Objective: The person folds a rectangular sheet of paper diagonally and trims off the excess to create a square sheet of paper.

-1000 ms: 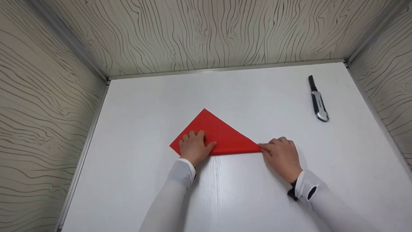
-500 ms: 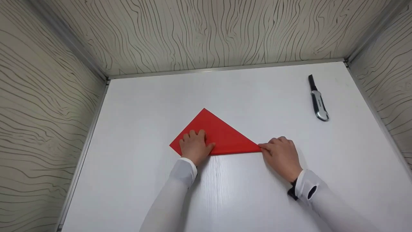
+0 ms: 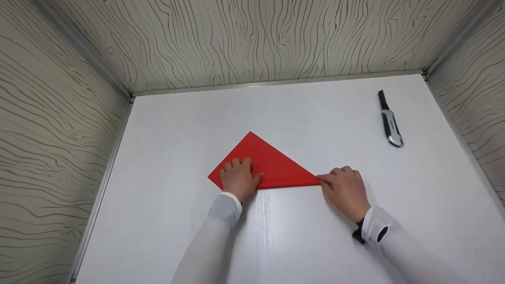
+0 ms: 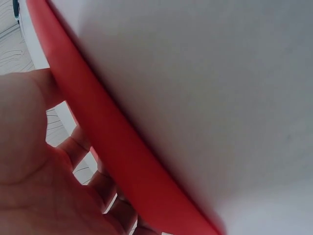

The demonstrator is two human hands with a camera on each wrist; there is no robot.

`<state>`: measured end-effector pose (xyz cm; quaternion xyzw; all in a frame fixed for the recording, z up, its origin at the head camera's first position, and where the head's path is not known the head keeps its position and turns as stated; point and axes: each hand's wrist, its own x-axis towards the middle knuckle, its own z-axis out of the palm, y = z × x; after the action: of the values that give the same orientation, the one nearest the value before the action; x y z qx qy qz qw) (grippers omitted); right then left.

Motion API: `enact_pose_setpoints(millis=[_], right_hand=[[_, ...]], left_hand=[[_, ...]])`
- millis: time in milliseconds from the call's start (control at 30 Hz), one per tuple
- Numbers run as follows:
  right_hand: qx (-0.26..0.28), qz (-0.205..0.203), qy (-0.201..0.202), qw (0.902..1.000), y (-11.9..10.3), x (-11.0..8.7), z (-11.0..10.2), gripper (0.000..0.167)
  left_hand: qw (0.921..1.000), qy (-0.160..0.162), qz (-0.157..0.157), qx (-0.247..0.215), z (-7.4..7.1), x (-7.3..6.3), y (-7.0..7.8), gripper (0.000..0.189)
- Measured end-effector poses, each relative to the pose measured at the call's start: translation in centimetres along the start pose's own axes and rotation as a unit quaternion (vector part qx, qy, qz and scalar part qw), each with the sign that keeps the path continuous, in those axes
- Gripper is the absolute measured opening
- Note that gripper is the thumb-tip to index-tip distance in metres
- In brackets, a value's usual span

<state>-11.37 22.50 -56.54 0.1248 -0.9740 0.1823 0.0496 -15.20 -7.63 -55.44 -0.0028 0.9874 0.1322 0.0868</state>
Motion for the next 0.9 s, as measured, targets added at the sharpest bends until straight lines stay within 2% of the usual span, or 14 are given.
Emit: enact_pose_setpoints(millis=[167, 267, 367, 467, 567, 667, 800, 900], right_hand=[[0.007, 0.006, -0.001, 1.0000, -0.2, 0.2, -0.2, 0.022], [0.013, 0.005, 0.012, 0.9998, -0.5, 0.4, -0.4, 0.025], [0.014, -0.016, 0.031, 0.9993, -1.2, 0.8, -0.5, 0.029], [0.016, -0.054, 0.035, 0.9978, -2.6, 1.2, -0.2, 0.031], [0.015, -0.093, 0.011, 0.9955, -4.2, 1.7, 0.3, 0.033], [0.010, -0.119, -0.037, 0.9922, -5.7, 2.0, 0.9, 0.037], [0.002, -0.123, -0.100, 0.9874, -7.0, 2.2, 1.6, 0.043], [-0.005, -0.113, -0.121, 0.9862, -7.4, 2.2, 1.9, 0.046]], left_hand=[[1.0000, 0.004, 0.002, 0.001, 0.0, 0.0, 0.0, 0.058], [1.0000, 0.004, 0.002, 0.002, -0.1, 0.0, 0.0, 0.058], [0.9999, 0.001, 0.002, 0.011, -0.1, 0.1, 0.0, 0.058], [0.9998, 0.001, 0.001, 0.017, -0.2, 0.1, 0.0, 0.058], [0.9998, -0.002, -0.001, 0.017, -0.2, 0.0, 0.0, 0.060], [0.9999, -0.003, -0.002, 0.014, -0.2, -0.1, 0.1, 0.063], [0.9999, -0.001, -0.001, 0.016, -0.2, -0.2, 0.1, 0.065], [0.9998, 0.000, 0.003, 0.021, -0.3, -0.3, 0.1, 0.065]])
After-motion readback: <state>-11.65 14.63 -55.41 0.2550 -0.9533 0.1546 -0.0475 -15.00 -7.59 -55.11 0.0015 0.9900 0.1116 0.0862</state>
